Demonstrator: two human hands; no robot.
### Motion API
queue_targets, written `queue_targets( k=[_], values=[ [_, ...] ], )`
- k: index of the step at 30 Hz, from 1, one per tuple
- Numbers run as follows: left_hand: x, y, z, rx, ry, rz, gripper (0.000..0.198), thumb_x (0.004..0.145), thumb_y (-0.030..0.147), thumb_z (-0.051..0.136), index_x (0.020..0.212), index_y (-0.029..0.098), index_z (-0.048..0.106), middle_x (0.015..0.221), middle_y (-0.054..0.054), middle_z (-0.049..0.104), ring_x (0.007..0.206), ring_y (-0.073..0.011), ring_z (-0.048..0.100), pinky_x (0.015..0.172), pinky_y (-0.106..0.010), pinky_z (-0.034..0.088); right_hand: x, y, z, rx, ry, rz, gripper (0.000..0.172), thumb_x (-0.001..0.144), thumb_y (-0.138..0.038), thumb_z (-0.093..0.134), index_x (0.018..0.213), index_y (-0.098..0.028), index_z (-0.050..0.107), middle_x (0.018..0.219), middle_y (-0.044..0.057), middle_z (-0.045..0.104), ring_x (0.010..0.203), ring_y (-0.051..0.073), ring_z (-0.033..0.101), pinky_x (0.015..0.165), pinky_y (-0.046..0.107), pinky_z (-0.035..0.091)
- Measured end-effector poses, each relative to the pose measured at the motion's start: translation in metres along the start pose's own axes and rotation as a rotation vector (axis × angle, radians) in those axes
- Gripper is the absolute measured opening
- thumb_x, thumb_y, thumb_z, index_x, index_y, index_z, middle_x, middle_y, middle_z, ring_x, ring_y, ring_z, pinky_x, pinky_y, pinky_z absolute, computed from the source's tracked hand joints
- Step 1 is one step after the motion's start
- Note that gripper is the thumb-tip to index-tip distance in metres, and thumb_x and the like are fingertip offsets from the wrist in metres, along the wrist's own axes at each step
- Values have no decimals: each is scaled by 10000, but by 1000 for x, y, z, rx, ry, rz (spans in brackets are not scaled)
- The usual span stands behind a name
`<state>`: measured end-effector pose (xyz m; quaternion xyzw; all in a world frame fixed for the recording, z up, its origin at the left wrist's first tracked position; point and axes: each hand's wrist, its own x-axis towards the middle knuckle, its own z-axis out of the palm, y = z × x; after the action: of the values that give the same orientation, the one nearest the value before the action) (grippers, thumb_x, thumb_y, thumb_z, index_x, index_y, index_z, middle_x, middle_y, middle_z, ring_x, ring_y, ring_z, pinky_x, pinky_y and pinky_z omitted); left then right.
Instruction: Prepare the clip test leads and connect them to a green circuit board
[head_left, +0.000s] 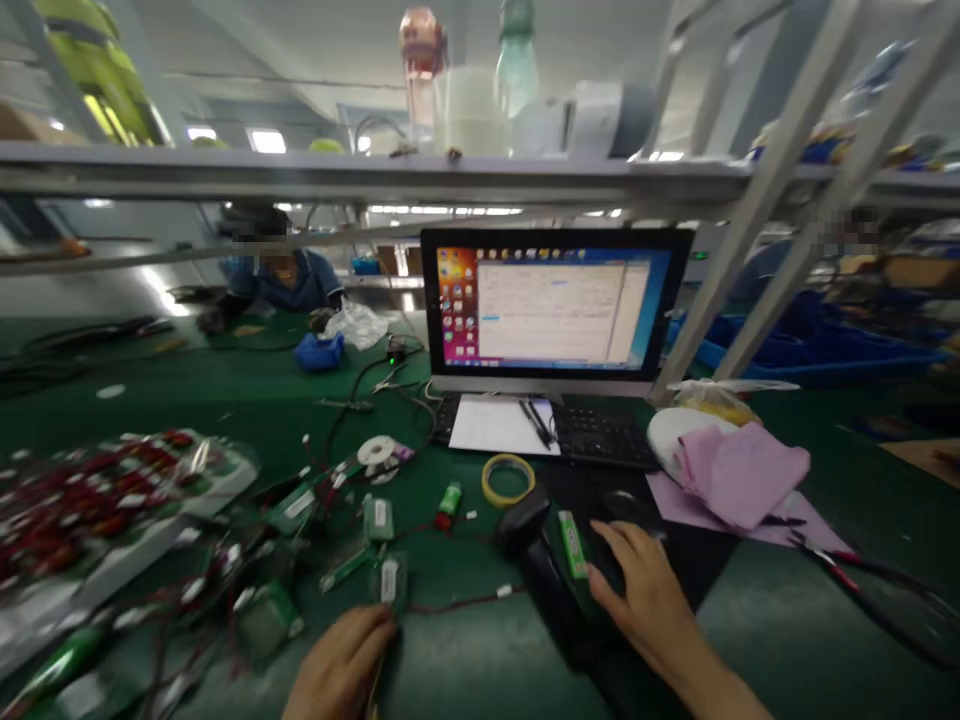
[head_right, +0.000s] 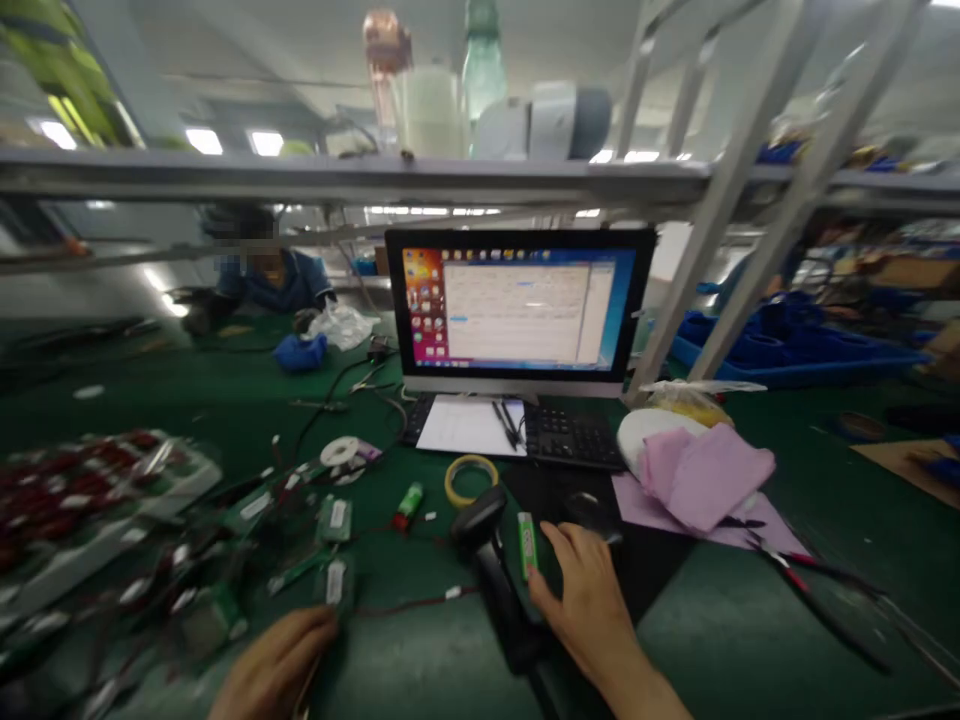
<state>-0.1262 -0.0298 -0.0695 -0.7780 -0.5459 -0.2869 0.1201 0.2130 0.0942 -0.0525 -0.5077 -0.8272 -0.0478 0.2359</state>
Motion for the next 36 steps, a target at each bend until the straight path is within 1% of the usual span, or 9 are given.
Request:
queue_targets(
  k=[4,6,8,12,15,17,21,25,36],
  values=[
    [7,2,-4,5,-103,-57,230,889,207,363,865,172,589,869,-51,663,792,-142,613,697,-252,521,6,-51,4,74,-310,122,577,740,-440,560,1185,-81,481,1010,177,625,889,302,616,744,411,473],
    [9,4,-5,-6,-136,-87,190,879,195,393,874,165,580,873,-49,654,786,-146,598,694,-267,513,13,-61,4,124,-411,199,543,734,-355,547,1194,-79,466,914,156,650,791,291,640,672,384,476],
    [9,5,-5,-19,-166,-111,168,872,187,408,878,163,574,868,-43,647,776,-148,584,688,-274,507,21,-64,-2,274,-451,208,499,716,-252,508,1193,-114,451,844,98,655,719,237,640,653,339,472],
    [7,6,-5,-20,-191,-105,147,864,196,426,891,159,565,900,-43,645,776,-156,571,686,-287,503,34,-72,-34,602,-566,11,408,647,-133,446,1051,-165,491,721,0,608,606,133,574,581,228,443],
    [6,6,-6,0,-208,-96,162,867,217,424,913,157,566,901,-42,646,758,-156,569,665,-284,500,41,-89,-54,607,-703,-179,241,666,-147,454,894,-186,521,659,-19,575,557,114,520,530,210,401],
    [6,6,-7,7,-222,-99,184,875,224,407,923,157,571,869,-40,644,744,-152,568,655,-277,496,46,-102,-60,572,-778,-274,201,672,-150,463,860,-197,516,673,-20,578,571,115,518,539,213,386],
    [7,7,-9,-21,-215,-104,205,885,226,388,902,148,577,815,-40,633,739,-139,565,662,-257,483,55,-120,-59,489,-820,-401,216,628,-116,474,820,-212,496,700,-21,581,606,122,534,568,216,352],
    [8,7,-8,-46,-193,-101,213,884,216,388,799,143,569,770,-34,620,679,-136,541,611,-254,464,63,-126,-58,430,-832,-470,241,618,-110,468,831,-222,485,668,-32,562,598,130,535,549,223,309],
    [6,6,-7,-42,-196,-99,193,875,221,401,792,151,561,778,-34,623,671,-141,552,588,-255,479,65,-130,-61,393,-855,-476,209,584,-117,462,769,-216,461,646,-33,545,580,135,526,520,228,288]
  ],
)
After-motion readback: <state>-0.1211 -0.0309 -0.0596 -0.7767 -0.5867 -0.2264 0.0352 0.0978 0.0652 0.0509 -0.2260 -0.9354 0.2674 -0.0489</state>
